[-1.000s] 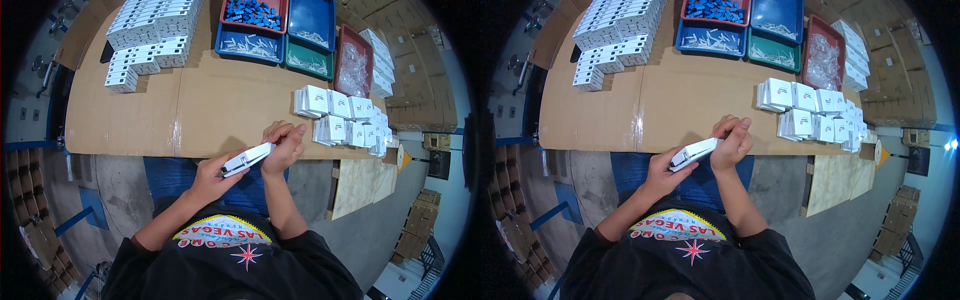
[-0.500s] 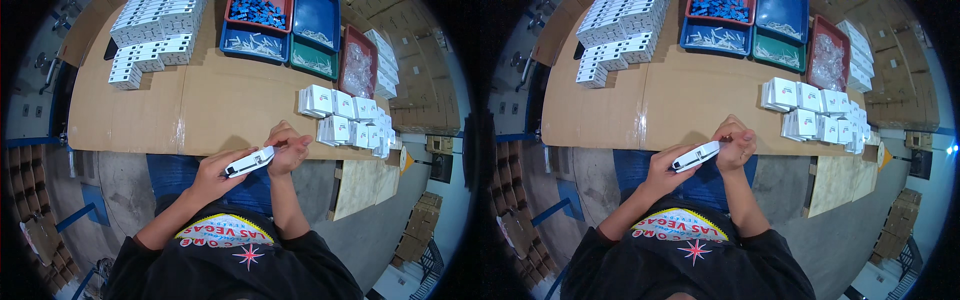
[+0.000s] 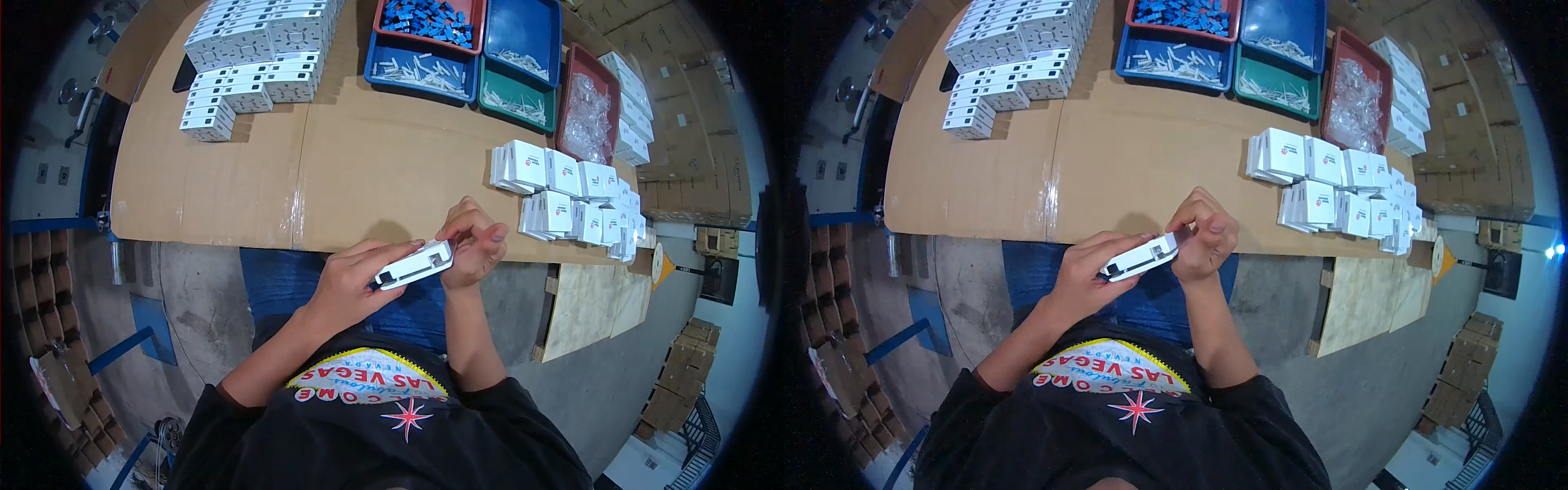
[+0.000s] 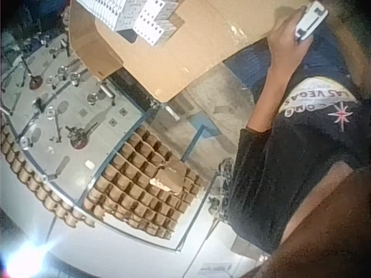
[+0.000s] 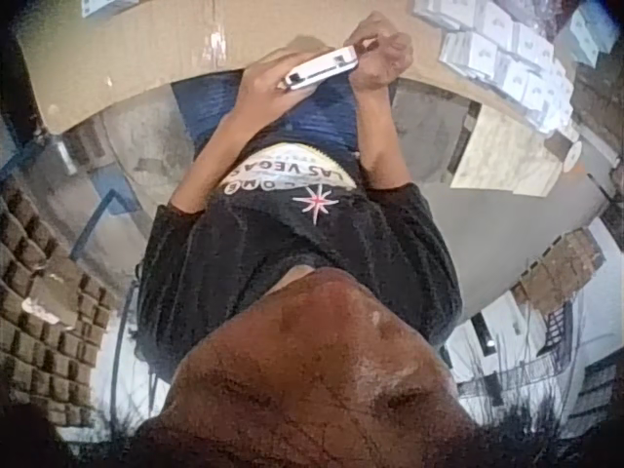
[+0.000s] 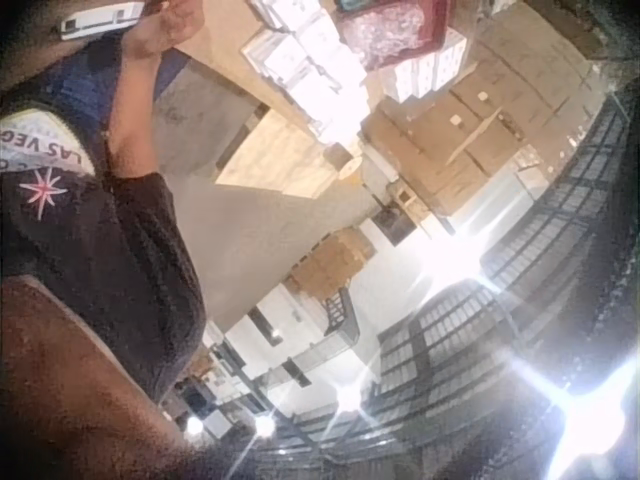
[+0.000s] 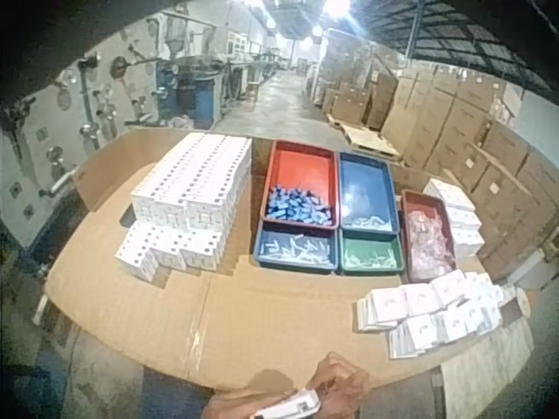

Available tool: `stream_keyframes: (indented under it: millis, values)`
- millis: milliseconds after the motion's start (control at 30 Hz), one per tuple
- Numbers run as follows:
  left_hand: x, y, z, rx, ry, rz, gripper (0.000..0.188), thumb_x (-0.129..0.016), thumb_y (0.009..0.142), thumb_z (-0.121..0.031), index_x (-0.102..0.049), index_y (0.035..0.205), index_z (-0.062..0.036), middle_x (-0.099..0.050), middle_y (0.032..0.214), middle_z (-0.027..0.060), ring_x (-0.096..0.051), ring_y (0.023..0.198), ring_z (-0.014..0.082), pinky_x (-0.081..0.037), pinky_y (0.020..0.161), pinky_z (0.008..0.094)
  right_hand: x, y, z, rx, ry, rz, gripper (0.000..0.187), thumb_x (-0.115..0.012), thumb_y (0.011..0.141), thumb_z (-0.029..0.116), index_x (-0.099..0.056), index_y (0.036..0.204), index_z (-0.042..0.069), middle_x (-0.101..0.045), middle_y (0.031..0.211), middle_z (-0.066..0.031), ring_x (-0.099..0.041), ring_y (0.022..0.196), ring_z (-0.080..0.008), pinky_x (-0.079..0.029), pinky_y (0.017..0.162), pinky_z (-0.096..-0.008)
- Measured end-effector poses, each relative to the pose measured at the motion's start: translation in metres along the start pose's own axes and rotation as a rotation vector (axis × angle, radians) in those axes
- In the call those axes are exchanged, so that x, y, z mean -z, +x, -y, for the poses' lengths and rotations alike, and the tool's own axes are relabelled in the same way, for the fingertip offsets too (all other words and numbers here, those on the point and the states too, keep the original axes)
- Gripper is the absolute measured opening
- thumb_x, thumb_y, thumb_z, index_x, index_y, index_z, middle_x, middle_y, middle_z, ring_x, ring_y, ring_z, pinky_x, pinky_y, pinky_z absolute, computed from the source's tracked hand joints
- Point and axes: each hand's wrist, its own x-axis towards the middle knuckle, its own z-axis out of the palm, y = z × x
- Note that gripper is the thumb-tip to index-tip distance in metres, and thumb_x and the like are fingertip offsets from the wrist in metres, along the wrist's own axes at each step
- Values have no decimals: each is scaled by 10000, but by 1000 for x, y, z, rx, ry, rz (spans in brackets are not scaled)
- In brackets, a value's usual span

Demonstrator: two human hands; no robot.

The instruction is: The person is assembling and packaging components into small white boxes at a warehouse workstation.

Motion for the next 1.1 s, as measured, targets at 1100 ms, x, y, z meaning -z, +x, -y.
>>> stream_keyframes:
  millis: [1100]
  values:
    - [-15, 1, -26, 42, -369, -209, 401, -704, 954, -166, -654, 1311, 10, -689, 1310, 180, -689, 1181, 296, -531, 999, 355, -18, -8, 16, -124, 158, -125, 732, -157, 1094, 590, -464, 686, 65, -468, 631, -73, -463, 593, -171, -402, 571, -282]
